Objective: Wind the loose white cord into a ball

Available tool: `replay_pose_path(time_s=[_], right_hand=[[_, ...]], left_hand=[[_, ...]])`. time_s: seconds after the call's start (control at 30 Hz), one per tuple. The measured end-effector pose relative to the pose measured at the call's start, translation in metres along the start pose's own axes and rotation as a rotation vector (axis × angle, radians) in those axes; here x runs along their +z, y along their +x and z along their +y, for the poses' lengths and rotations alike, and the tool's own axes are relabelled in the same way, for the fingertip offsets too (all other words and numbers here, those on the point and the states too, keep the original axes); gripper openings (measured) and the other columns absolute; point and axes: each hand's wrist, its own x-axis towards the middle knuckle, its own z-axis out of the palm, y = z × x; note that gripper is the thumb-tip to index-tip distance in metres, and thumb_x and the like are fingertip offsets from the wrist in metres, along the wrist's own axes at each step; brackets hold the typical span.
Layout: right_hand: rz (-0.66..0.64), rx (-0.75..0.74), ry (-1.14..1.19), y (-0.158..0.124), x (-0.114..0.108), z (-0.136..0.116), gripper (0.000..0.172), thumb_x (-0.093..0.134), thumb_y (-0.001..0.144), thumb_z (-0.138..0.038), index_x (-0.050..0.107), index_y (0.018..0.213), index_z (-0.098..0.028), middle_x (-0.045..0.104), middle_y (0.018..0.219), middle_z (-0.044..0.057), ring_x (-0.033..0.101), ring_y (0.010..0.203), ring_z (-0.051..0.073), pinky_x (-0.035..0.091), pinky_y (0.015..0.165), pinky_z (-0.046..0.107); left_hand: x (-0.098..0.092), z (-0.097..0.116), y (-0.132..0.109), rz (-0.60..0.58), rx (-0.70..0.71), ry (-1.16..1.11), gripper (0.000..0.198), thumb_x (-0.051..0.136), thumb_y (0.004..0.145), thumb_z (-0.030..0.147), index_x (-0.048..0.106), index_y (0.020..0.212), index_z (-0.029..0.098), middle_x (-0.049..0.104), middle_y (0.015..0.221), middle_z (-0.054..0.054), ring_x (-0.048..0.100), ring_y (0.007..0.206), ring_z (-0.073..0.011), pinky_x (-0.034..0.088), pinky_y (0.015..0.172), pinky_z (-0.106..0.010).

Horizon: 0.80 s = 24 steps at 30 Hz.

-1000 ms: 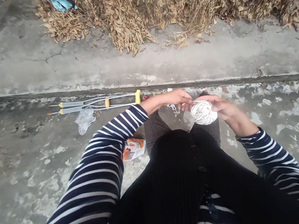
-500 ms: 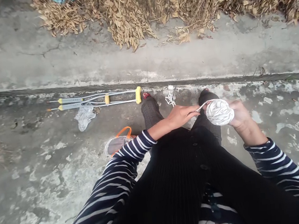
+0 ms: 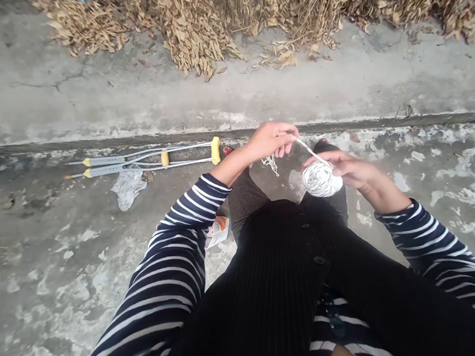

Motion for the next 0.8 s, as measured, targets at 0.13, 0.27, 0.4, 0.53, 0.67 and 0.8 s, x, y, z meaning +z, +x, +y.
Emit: replay_pose_path(time_s=[0.13, 0.27, 0.4, 0.53, 0.67, 0.8], right_hand=[[0.067, 0.002, -0.065, -0.005, -0.001, -0.009, 0.053, 0.081, 0.062, -0.029, 0.077, 0.114, -0.02, 0.073, 0.111, 0.008, 0.07, 0.095, 0.021, 0.059, 0.082, 0.032], [0.248, -0.003, -0.293, -0.007, -0.008, -0.013, 0.048, 0.08, 0.064, -0.023, 0.078, 0.112, -0.021, 0.071, 0.107, 0.006, 0.063, 0.088, 0.014, 0.055, 0.075, 0.024], [0.246, -0.033, -0.462, -0.001, -0.009, -0.016, 0.049, 0.077, 0.065, -0.021, 0.078, 0.115, -0.019, 0.068, 0.102, 0.005, 0.055, 0.081, 0.01, 0.048, 0.067, 0.02], [0.247, -0.085, -0.423, 0.001, -0.002, -0.017, 0.048, 0.079, 0.066, -0.025, 0.078, 0.114, -0.021, 0.069, 0.109, 0.006, 0.059, 0.089, 0.013, 0.05, 0.071, 0.021], [0.233, -0.091, -0.302, -0.001, 0.002, -0.013, 0.048, 0.081, 0.063, -0.026, 0.078, 0.111, -0.023, 0.071, 0.105, 0.004, 0.063, 0.091, 0.015, 0.053, 0.076, 0.025], [0.258, -0.099, -0.233, -0.001, -0.001, -0.009, 0.048, 0.08, 0.062, -0.027, 0.078, 0.11, -0.022, 0.072, 0.103, 0.004, 0.063, 0.09, 0.017, 0.053, 0.078, 0.028]], left_hand=[[-0.015, 0.017, -0.006, -0.128, -0.008, 0.028, 0.025, 0.064, 0.098, 0.03, 0.073, 0.084, 0.011, 0.073, 0.074, -0.007, 0.064, 0.06, -0.0074, 0.05, 0.063, -0.021], [-0.034, 0.041, -0.018, -0.224, -0.043, 0.005, 0.029, 0.067, 0.096, 0.033, 0.072, 0.079, 0.011, 0.075, 0.078, -0.009, 0.071, 0.072, -0.012, 0.053, 0.071, -0.024], [-0.043, 0.045, -0.013, -0.212, -0.069, -0.033, 0.03, 0.073, 0.093, 0.035, 0.072, 0.075, 0.01, 0.072, 0.069, -0.008, 0.071, 0.07, -0.0139, 0.053, 0.071, -0.026], [-0.043, 0.021, 0.0, -0.257, -0.143, -0.035, 0.036, 0.074, 0.092, 0.039, 0.069, 0.068, 0.012, 0.069, 0.062, -0.007, 0.066, 0.059, -0.0118, 0.05, 0.064, -0.024], [-0.029, -0.003, 0.004, -0.211, -0.186, -0.044, 0.031, 0.074, 0.09, 0.035, 0.072, 0.07, 0.012, 0.075, 0.072, -0.009, 0.068, 0.064, -0.012, 0.051, 0.063, -0.023], [-0.008, -0.015, 0.001, -0.188, -0.223, -0.016, 0.027, 0.075, 0.089, 0.03, 0.072, 0.069, 0.011, 0.073, 0.067, -0.007, 0.064, 0.054, -0.0097, 0.049, 0.056, -0.021]])
